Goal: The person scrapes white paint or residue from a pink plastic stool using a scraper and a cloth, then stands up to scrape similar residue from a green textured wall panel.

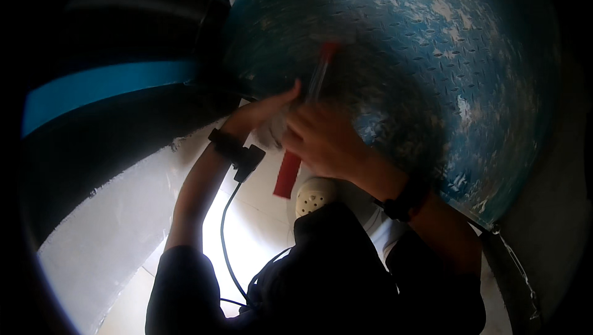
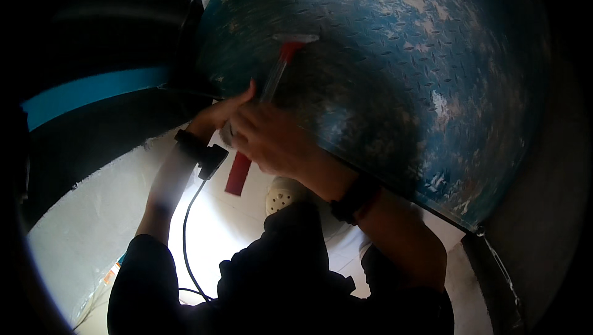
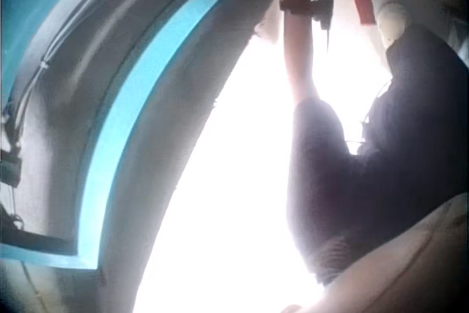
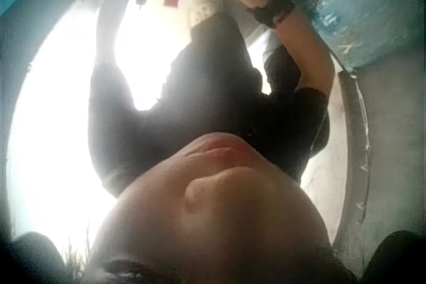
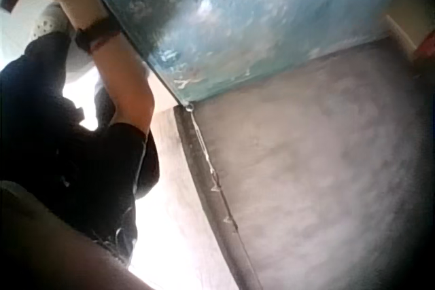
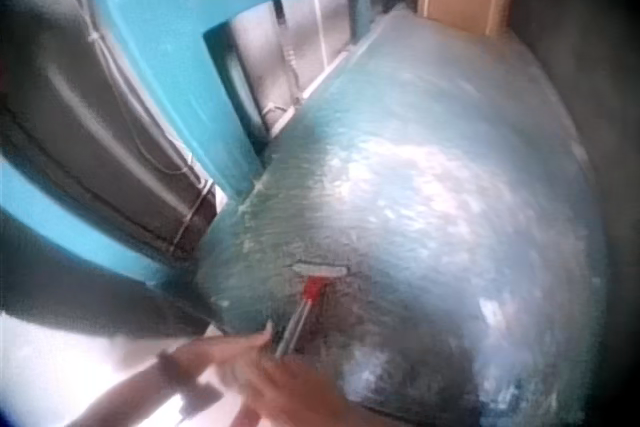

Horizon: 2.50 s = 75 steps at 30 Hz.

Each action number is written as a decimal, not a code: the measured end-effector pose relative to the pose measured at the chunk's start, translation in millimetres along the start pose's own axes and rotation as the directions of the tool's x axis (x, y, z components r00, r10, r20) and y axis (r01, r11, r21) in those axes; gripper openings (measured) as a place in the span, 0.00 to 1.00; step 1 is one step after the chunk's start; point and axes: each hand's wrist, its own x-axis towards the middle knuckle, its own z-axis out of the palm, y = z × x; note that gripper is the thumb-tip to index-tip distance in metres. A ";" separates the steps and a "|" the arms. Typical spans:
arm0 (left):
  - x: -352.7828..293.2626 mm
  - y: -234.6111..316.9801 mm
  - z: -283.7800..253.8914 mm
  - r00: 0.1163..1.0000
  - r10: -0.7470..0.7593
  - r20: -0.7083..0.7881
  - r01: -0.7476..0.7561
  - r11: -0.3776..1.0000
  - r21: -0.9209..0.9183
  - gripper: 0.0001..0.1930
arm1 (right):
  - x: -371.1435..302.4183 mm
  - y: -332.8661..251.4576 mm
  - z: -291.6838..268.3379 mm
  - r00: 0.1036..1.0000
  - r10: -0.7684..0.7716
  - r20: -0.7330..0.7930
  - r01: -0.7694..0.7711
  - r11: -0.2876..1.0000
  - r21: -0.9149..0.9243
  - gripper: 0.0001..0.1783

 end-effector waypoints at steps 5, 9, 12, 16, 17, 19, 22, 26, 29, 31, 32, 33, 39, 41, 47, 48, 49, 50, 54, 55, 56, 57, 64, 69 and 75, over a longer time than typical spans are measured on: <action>-6.9 20.9 44.1 0.998 0.007 0.066 -0.020 0.980 0.199 0.37 | -7.5 4.7 6.9 0.963 -0.255 -0.085 0.269 0.921 0.282 0.14; -9.1 21.3 59.5 0.965 0.037 0.258 -0.054 0.997 0.056 0.18 | -10.5 2.0 11.2 0.953 -0.279 -0.120 0.304 0.868 0.393 0.15; -6.1 20.6 58.4 0.920 0.044 0.389 -0.123 0.976 0.179 0.16 | -14.7 -5.1 16.7 0.953 -0.229 -0.199 0.297 0.835 0.464 0.13; -10.4 18.7 60.2 0.934 0.077 0.348 -0.301 0.694 0.654 0.18 | -15.3 -21.2 32.6 0.926 -0.218 -0.307 0.330 0.863 0.382 0.11; -14.6 17.7 62.1 0.936 0.066 0.345 -0.292 0.695 0.658 0.18 | -14.4 -25.6 37.1 0.908 -0.257 -0.331 0.371 0.861 0.349 0.10; -25.9 13.9 66.2 0.987 -0.025 0.159 -0.130 0.458 0.879 0.20 | -12.3 -35.0 45.1 0.889 -0.292 -0.352 0.408 0.855 0.321 0.10; -52.0 2.2 63.7 0.994 0.097 0.053 -0.094 0.495 0.864 0.21 | -5.9 -50.5 53.2 0.887 -0.362 -0.286 0.449 0.820 0.356 0.09; -64.1 -22.4 55.2 0.941 0.233 -0.247 0.103 0.497 0.862 0.18 | 5.0 -64.9 62.3 0.913 -0.193 -0.360 0.368 0.773 0.517 0.09; -40.7 -32.3 49.8 0.930 0.301 -0.210 0.024 0.520 0.854 0.19 | 10.2 -57.0 72.2 0.911 -0.317 -0.262 0.403 0.814 0.417 0.11; -18.8 -30.0 47.3 0.852 0.473 -0.224 -0.010 0.442 0.897 0.20 | 12.1 -45.3 79.0 0.928 -0.325 -0.181 0.372 0.799 0.472 0.12; -11.9 -27.9 46.3 0.804 0.564 -0.188 -0.031 0.356 0.934 0.20 | 10.5 -42.0 80.4 0.923 -0.316 -0.218 0.380 0.831 0.406 0.13; -9.0 -25.0 44.2 0.753 0.612 -0.239 0.009 0.355 0.935 0.20 | 9.2 -40.3 81.4 0.928 -0.297 -0.226 0.367 0.838 0.404 0.14; -49.4 -18.7 68.1 0.948 0.268 -0.170 0.043 0.422 0.906 0.23 | 0.8 -59.5 70.5 0.924 -0.316 -0.216 0.381 0.814 0.438 0.16; -54.0 -9.7 74.7 0.863 0.457 -0.216 0.086 0.289 0.953 0.23 | 5.6 -58.7 70.3 0.907 -0.339 -0.250 0.417 0.807 0.417 0.15; -38.9 1.4 59.1 0.954 0.299 -0.033 -0.172 0.631 0.756 0.24 | 6.4 -40.3 73.7 0.945 -0.255 -0.206 0.320 0.851 0.415 0.14; -39.2 -3.6 59.1 0.908 0.416 -0.047 -0.245 0.620 0.745 0.25 | 2.8 -40.9 72.8 0.937 -0.300 -0.176 0.347 0.840 0.417 0.15; -39.7 -5.2 59.3 0.878 0.475 -0.055 -0.283 0.608 0.742 0.25 | 0.1 -41.5 71.3 0.899 -0.384 -0.211 0.438 0.787 0.434 0.15; -40.9 -7.5 61.4 0.844 0.532 -0.062 -0.319 0.592 0.740 0.25 | -2.6 -44.3 69.6 0.864 -0.432 -0.257 0.503 0.749 0.431 0.16; -39.9 1.7 62.8 0.940 0.313 -0.138 -0.065 0.559 0.827 0.26 | -0.8 -47.0 67.2 0.880 -0.424 -0.213 0.475 0.780 0.407 0.14; -37.9 4.9 62.1 0.970 0.243 -0.021 -0.098 0.466 0.879 0.26 | -0.4 -48.0 67.3 0.919 -0.345 -0.192 0.394 0.827 0.401 0.13; -36.1 2.5 61.7 0.981 0.189 0.036 -0.115 0.425 0.898 0.26 | -0.9 -49.7 67.7 0.893 -0.387 -0.230 0.450 0.771 0.450 0.13; -33.9 0.2 60.9 0.987 0.134 0.092 -0.137 0.385 0.913 0.25 | -2.1 -51.6 68.4 0.942 -0.250 -0.222 0.334 0.707 0.623 0.13; -28.6 -42.3 68.4 0.787 0.595 -0.166 0.015 0.252 0.968 0.27 | -14.6 -60.4 83.1 0.976 -0.196 -0.093 0.207 0.713 0.670 0.10; -33.3 -17.8 57.7 0.944 0.270 -0.190 0.058 0.430 0.901 0.28 | -9.1 -70.8 94.4 0.928 -0.326 -0.182 0.372 0.764 0.527 0.12; -16.9 -7.2 61.7 0.898 0.402 -0.179 0.049 0.313 0.948 0.26 | -9.6 -46.4 92.7 0.883 -0.442 0.155 0.321 0.812 0.488 0.13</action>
